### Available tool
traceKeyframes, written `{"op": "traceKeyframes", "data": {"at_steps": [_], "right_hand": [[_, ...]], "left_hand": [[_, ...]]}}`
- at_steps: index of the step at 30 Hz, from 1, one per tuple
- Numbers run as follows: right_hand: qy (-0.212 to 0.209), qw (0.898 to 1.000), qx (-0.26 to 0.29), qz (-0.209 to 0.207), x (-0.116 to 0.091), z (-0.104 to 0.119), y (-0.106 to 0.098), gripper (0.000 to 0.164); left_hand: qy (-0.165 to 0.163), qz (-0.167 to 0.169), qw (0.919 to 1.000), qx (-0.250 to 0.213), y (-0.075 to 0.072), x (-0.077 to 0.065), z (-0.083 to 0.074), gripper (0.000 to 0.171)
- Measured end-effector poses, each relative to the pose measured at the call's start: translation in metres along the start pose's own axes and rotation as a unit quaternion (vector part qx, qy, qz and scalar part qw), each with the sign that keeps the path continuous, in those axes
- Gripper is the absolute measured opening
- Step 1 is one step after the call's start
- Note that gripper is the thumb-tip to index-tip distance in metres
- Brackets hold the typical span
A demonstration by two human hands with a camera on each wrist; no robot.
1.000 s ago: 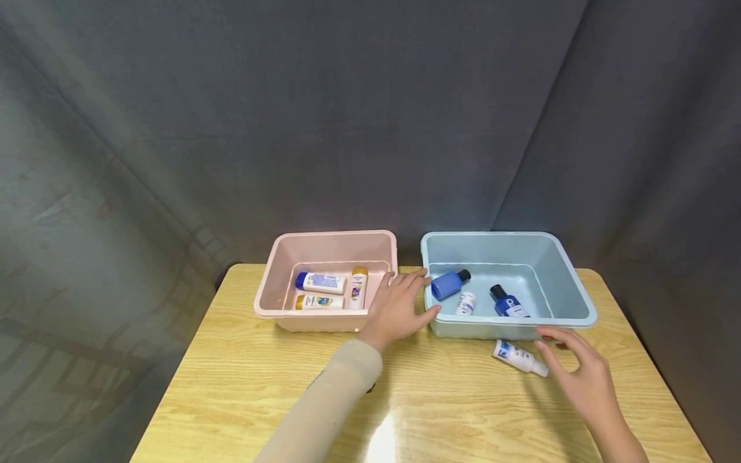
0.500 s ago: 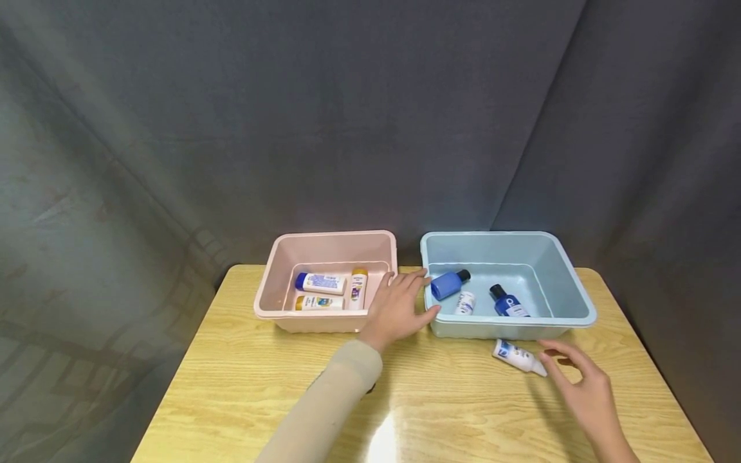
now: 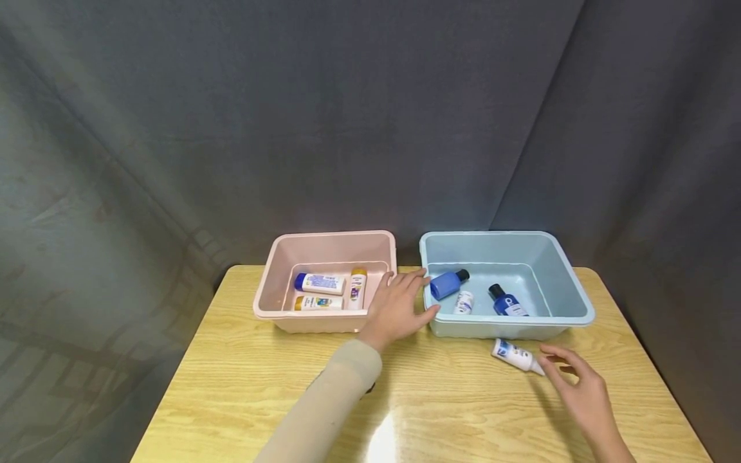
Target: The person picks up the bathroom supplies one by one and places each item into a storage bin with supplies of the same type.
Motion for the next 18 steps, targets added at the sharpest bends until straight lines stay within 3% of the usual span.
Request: {"op": "traceKeyframes", "data": {"at_steps": [11,18], "right_hand": [[0.048,0.995,-0.063,0.065,0.012,-0.011,0.012,0.038],[0.099,0.981,-0.101,0.136,0.020,-0.021,0.021,0.056]], "left_hand": [[0.001,-0.005,1.0000,0.000,0.000,0.000,0.001,0.065],[-0.002,0.004,1.0000,0.001,0.001,0.000,0.001,0.065]]}}
Point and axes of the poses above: each hand's wrist, its own x-axis towards the middle knuckle, its own y-axis out of the palm, z = x × y, the point moved 5 cm from there along x, towards the middle knuckle, and after that the axes turned 14 degrees about y, right-handed, at the moved point
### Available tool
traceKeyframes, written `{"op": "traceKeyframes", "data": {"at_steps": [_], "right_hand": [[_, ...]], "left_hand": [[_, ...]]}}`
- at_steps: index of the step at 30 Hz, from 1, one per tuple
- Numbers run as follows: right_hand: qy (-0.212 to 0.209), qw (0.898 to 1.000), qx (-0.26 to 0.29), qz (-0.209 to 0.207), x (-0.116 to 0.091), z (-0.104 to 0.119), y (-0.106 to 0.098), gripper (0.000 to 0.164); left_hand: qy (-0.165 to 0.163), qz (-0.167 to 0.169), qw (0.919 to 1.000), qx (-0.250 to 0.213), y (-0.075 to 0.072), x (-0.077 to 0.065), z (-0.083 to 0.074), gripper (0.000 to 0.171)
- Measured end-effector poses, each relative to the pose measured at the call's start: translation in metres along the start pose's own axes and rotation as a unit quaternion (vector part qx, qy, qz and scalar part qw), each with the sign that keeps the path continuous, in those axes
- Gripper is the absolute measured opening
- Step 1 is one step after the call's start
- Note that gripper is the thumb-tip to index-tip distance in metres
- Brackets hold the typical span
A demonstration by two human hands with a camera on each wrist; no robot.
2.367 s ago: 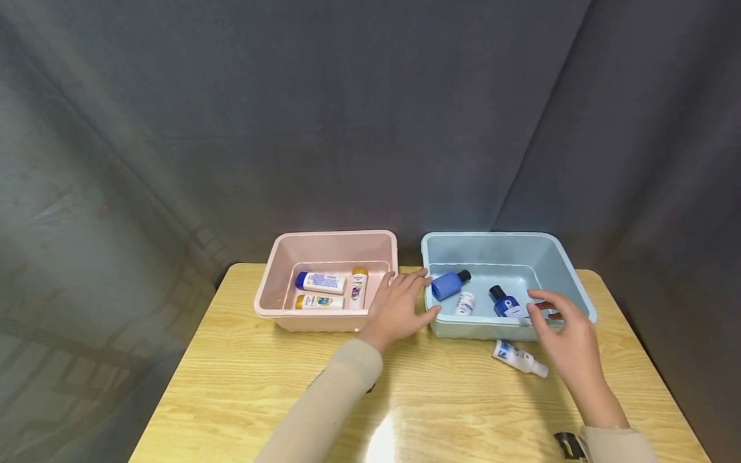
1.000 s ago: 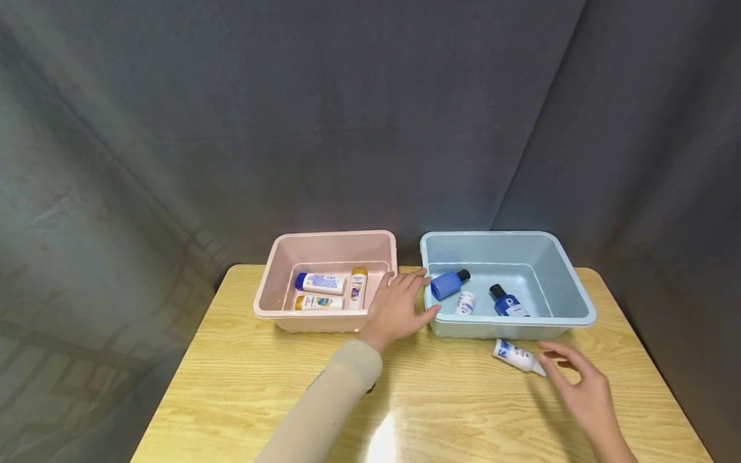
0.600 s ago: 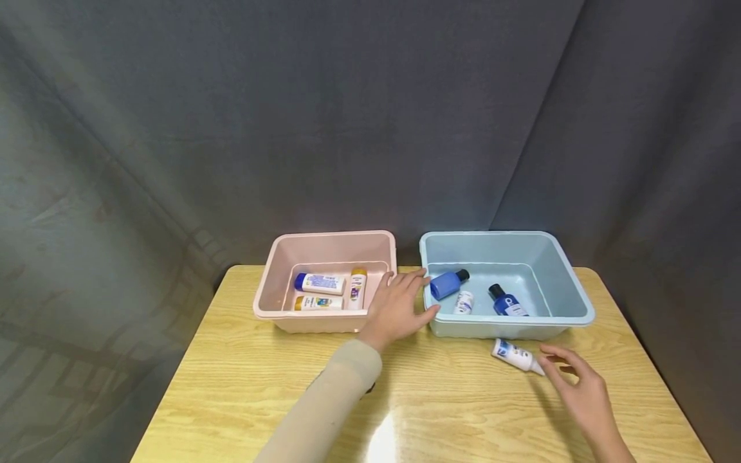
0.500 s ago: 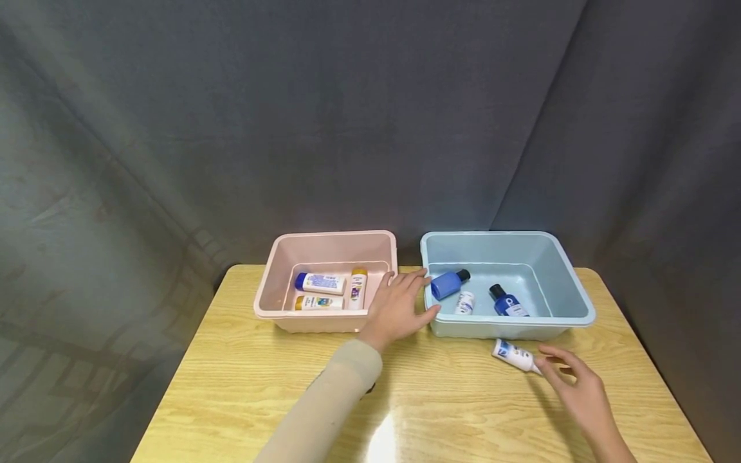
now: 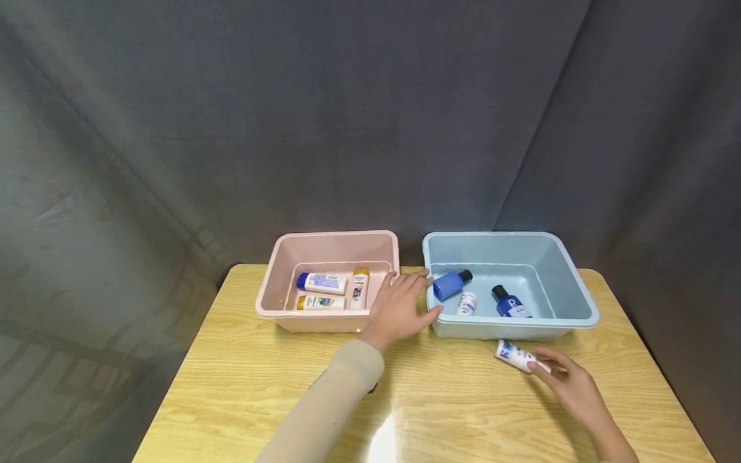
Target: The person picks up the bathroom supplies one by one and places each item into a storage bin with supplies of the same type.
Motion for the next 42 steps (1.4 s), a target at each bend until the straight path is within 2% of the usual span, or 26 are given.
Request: {"op": "traceKeyframes", "data": {"at_steps": [3,9,17,26,35,42], "right_hand": [[-0.004,1.000,-0.012,0.006,0.004,0.000,0.002,0.055],[0.011,0.999,-0.028,0.045,0.011,0.003,0.007,0.062],[-0.018,0.998,-0.048,0.024,0.015,0.004,0.012,0.053],[-0.012,0.998,-0.044,0.050,0.023,0.005,0.022,0.060],[-0.022,0.998,-0.045,0.037,0.025,0.006,0.026,0.056],[-0.035,0.998,-0.047,0.007,0.024,0.004,0.026,0.049]], "left_hand": [[-0.003,0.008,1.0000,0.002,0.000,0.000,0.000,0.066],[-0.004,0.017,0.9998,0.001,0.001,0.000,-0.001,0.067],[-0.001,0.013,0.9999,0.002,0.002,0.001,0.000,0.067],[0.000,0.016,0.9998,0.011,0.000,0.001,0.000,0.067],[-0.004,0.021,0.9997,0.012,0.000,0.000,0.000,0.067],[0.002,0.015,0.9999,0.008,-0.001,0.001,-0.001,0.066]]}}
Point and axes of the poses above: each hand's wrist, its own x-axis towards the middle knuckle, its own y-axis out of the palm, z = x × y, the point moved 5 cm from there along x, towards the middle knuckle, and after that the axes turned 14 degrees about y, right-handed, at the moved point
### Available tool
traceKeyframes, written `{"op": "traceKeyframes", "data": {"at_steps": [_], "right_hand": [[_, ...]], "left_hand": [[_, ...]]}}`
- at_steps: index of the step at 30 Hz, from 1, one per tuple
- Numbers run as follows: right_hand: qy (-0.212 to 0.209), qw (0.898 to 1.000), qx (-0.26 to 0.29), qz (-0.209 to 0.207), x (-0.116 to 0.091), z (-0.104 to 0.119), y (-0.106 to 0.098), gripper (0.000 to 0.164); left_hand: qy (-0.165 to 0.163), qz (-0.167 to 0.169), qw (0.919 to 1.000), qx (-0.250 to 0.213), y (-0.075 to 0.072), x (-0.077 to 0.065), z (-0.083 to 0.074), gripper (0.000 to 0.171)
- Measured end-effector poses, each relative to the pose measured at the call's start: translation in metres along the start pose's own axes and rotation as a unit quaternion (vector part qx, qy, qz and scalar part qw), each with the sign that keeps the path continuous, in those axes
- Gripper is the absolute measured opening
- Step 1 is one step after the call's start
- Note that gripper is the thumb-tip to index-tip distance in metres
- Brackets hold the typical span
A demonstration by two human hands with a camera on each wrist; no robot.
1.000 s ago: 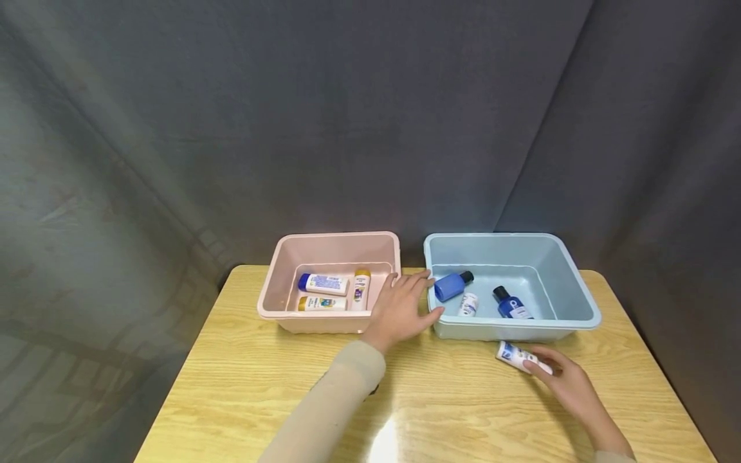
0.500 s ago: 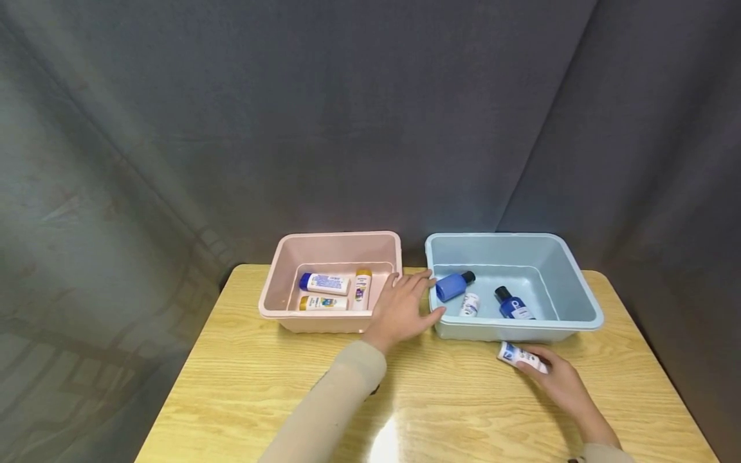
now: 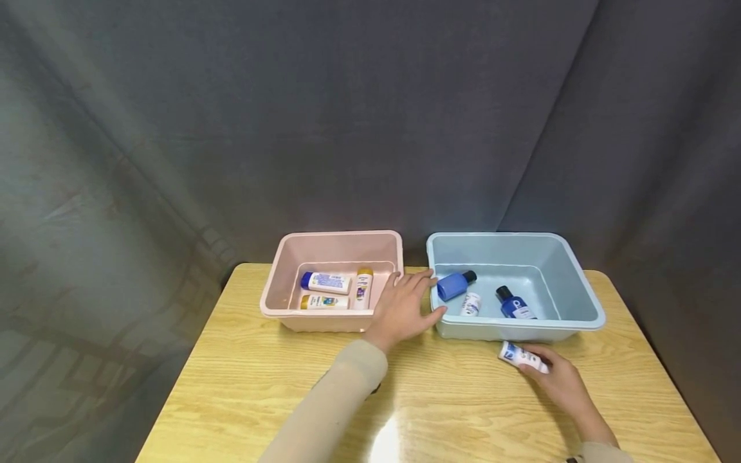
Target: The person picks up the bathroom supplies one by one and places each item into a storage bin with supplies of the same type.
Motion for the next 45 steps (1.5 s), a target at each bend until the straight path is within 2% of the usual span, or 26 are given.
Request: {"op": "traceKeyframes", "data": {"at_steps": [14,26,32,39,45], "right_hand": [[0.026,1.000,0.007,0.005,-0.004,-0.002,-0.004,0.054],[0.029,0.999,-0.002,-0.043,-0.016,-0.002,-0.012,0.049],[0.035,0.998,-0.004,-0.052,-0.021,0.002,-0.018,0.048],[-0.020,0.995,0.015,-0.095,-0.028,0.011,-0.024,0.035],[-0.047,0.992,0.023,-0.115,-0.032,0.022,-0.030,0.033]], "left_hand": [[0.003,0.002,1.0000,0.003,0.000,0.002,-0.001,0.067],[0.002,0.007,0.9999,0.008,-0.001,0.004,-0.002,0.068],[0.002,0.007,0.9999,0.007,0.000,0.003,-0.001,0.068],[0.000,0.007,1.0000,0.002,0.000,0.002,0.000,0.068],[-0.004,0.008,1.0000,0.001,0.000,0.000,0.000,0.066]]}}
Point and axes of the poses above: each hand's wrist, its own x-axis towards the middle knuckle, its own y-axis out of the palm, z = x × y, the point moved 5 cm from there along x, towards the middle knuckle, and after that the axes turned 14 degrees about y, right-handed, at the moved point
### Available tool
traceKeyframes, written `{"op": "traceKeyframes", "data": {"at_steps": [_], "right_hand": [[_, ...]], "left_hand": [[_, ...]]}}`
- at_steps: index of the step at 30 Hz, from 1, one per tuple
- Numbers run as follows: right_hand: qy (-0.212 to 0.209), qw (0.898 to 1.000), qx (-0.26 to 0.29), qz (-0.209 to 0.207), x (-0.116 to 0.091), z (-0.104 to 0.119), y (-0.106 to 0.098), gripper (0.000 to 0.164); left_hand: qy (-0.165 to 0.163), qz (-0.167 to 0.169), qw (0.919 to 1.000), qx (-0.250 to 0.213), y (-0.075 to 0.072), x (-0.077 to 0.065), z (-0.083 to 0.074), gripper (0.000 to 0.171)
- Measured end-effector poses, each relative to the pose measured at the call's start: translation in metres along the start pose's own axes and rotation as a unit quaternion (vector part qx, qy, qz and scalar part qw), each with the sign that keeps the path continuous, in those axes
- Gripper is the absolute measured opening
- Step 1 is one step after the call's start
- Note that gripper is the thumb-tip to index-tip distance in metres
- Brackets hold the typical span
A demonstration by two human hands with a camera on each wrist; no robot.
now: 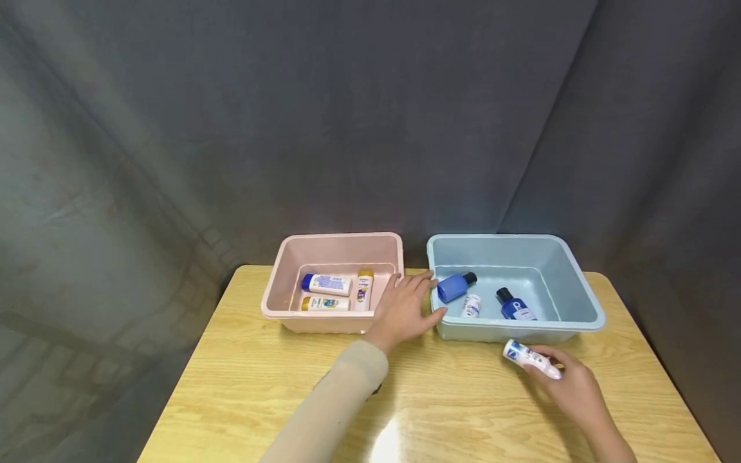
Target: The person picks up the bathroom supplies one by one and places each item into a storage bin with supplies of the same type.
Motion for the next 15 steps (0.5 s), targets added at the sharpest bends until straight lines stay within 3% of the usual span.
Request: {"op": "traceKeyframes", "data": {"at_steps": [8,15], "right_hand": [[-0.020,1.000,0.007,-0.015,-0.002,0.014,-0.010,0.034],[0.002,1.000,-0.022,0.003,-0.004,0.020,-0.016,0.037]], "left_hand": [[0.002,-0.006,1.0000,0.003,0.001,-0.001,0.000,0.065],[0.005,-0.005,1.0000,0.006,0.002,-0.001,0.000,0.065]]}}
Point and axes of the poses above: each hand's wrist, its own x-axis towards the middle knuckle, its own y-axis out of the palm, z = x × y, the point moved 5 cm from there along x, towards the middle knuckle, and after that the axes turned 14 degrees about y, right-handed, at the moved point
